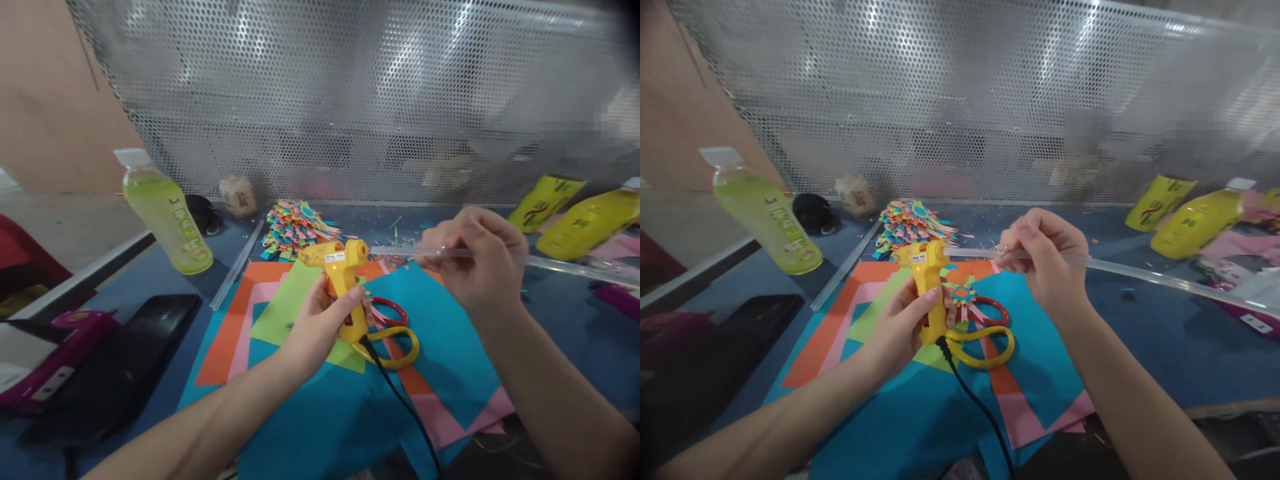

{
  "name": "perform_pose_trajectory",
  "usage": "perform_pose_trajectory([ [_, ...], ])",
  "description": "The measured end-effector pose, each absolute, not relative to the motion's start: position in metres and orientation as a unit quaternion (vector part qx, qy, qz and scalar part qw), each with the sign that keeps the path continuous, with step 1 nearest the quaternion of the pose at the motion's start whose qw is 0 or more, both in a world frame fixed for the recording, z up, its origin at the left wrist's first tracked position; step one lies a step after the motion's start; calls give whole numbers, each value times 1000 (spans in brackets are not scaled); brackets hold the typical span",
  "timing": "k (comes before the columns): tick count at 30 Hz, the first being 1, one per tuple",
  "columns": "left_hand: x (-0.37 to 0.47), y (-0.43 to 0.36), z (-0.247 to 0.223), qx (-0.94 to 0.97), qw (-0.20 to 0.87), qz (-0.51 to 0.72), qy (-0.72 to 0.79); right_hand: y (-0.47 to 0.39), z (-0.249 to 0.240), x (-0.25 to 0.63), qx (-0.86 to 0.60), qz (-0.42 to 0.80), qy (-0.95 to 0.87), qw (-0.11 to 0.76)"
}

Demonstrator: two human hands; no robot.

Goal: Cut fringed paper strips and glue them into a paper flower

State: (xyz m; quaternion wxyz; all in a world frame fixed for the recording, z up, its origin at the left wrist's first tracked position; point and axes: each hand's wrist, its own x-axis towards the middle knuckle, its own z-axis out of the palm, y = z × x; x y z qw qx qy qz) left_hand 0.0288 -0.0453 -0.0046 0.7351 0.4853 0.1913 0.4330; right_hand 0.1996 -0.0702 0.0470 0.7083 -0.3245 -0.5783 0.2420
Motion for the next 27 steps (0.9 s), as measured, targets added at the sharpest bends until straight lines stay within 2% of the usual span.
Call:
perform_pose_trajectory([
  [17, 30, -48, 0, 496, 723, 438, 196, -69, 42, 209, -292, 276, -561, 724],
  [21, 30, -48, 0, 499, 713, 450, 198, -76, 42, 204, -328, 228, -570, 718],
  [27, 30, -47, -4, 504, 725, 434, 175, -88, 30, 202, -321, 51, -690, 647],
])
